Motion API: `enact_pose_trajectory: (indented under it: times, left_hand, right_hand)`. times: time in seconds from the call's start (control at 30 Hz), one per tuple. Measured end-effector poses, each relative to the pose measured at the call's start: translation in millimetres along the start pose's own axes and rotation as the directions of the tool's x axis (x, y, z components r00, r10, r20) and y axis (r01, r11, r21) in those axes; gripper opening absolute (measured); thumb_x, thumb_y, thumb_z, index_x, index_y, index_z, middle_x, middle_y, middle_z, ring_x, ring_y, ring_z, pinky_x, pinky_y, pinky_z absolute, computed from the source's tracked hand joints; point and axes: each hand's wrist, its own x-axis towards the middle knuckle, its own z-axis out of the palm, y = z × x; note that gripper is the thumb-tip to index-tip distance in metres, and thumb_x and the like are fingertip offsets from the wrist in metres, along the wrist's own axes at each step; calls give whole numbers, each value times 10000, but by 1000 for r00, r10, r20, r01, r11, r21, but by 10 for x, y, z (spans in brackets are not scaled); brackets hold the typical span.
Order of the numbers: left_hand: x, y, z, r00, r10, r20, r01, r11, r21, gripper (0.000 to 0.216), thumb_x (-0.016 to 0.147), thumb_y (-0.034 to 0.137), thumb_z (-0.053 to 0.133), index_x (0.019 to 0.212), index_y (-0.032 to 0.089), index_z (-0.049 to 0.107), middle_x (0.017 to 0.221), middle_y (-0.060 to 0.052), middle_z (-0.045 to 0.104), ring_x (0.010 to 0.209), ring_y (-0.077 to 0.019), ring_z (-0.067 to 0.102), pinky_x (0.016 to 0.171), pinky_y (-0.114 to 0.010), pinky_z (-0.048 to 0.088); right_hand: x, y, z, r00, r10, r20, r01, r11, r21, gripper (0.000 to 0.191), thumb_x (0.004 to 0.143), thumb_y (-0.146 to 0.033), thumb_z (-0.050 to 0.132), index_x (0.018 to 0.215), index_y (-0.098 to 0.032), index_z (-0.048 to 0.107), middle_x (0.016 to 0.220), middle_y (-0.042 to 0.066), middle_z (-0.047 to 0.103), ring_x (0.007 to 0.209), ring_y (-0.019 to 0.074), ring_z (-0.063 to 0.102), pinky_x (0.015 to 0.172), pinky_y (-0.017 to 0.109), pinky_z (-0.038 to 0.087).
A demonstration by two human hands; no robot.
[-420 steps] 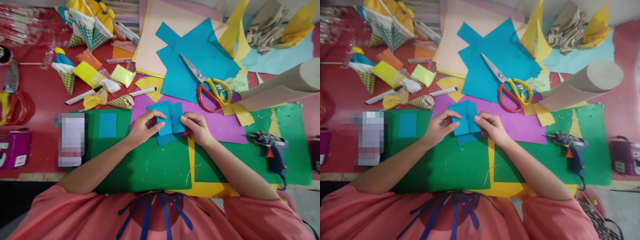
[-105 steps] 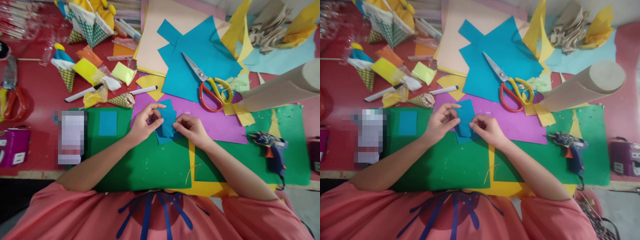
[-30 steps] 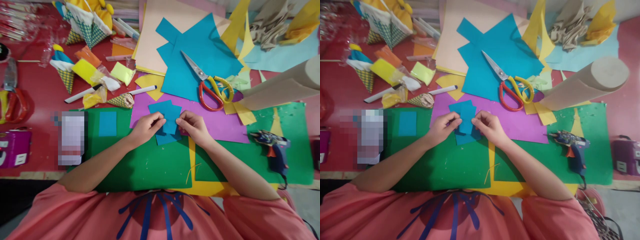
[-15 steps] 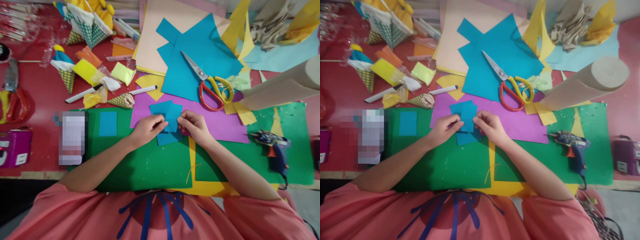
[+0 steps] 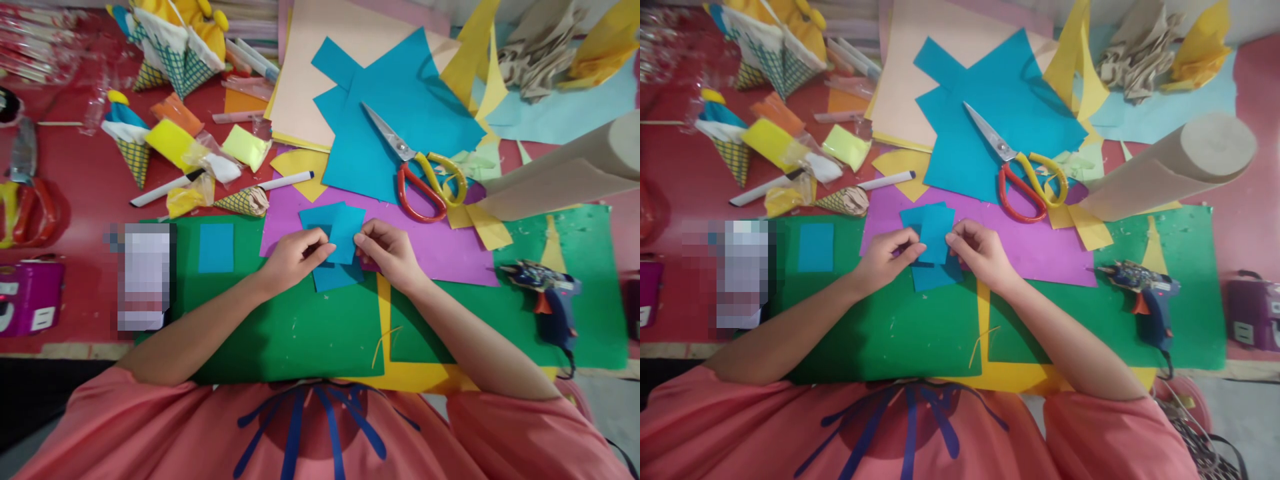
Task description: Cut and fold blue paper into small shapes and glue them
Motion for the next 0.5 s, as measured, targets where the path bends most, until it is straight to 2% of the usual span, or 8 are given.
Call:
enact_pose_trajectory:
  times: [0.1, 0.27, 0.37, 0.5]
  left_hand:
    - [3, -1, -9, 1000, 12, 16, -12, 1000, 10, 332, 923, 395, 472, 668, 185, 442, 554, 60, 437, 490, -69, 393, 480, -205, 311]
    - [3, 11, -20, 999, 28, 22, -29, 998, 49, 415, 952, 430, 386, 614, 190, 373, 515, 60, 359, 471, -73, 372, 468, -217, 292]
    - [-20, 15, -23, 999, 30, 35, -31, 999, 22, 409, 956, 419, 379, 620, 187, 405, 523, 52, 406, 479, -73, 399, 483, -217, 318]
    - [-52, 2, -28, 997, 28, -68, -31, 999, -38, 350, 947, 401, 401, 670, 191, 445, 574, 36, 455, 516, -81, 425, 506, -219, 350]
  right_hand:
    - [-5, 3, 1, 1000, -7, -5, 7, 1000, -7, 344, 784, -482, 661, 725, -179, 511, 586, -41, 543, 448, 53, 471, 407, 173, 390]
    - [-8, 3, 2, 1000, -4, 0, 4, 1000, -9, 345, 788, -483, 657, 716, -182, 505, 586, -40, 545, 453, 57, 470, 409, 179, 385]
    - [2, 2, -10, 999, -18, -31, 18, 1000, 23, 340, 789, -476, 659, 720, -182, 504, 579, -41, 550, 447, 54, 473, 410, 176, 377]
    - [15, 5, -30, 998, -30, -61, 34, 997, 69, 326, 797, -456, 659, 715, -184, 500, 567, -44, 557, 441, 51, 473, 413, 173, 370]
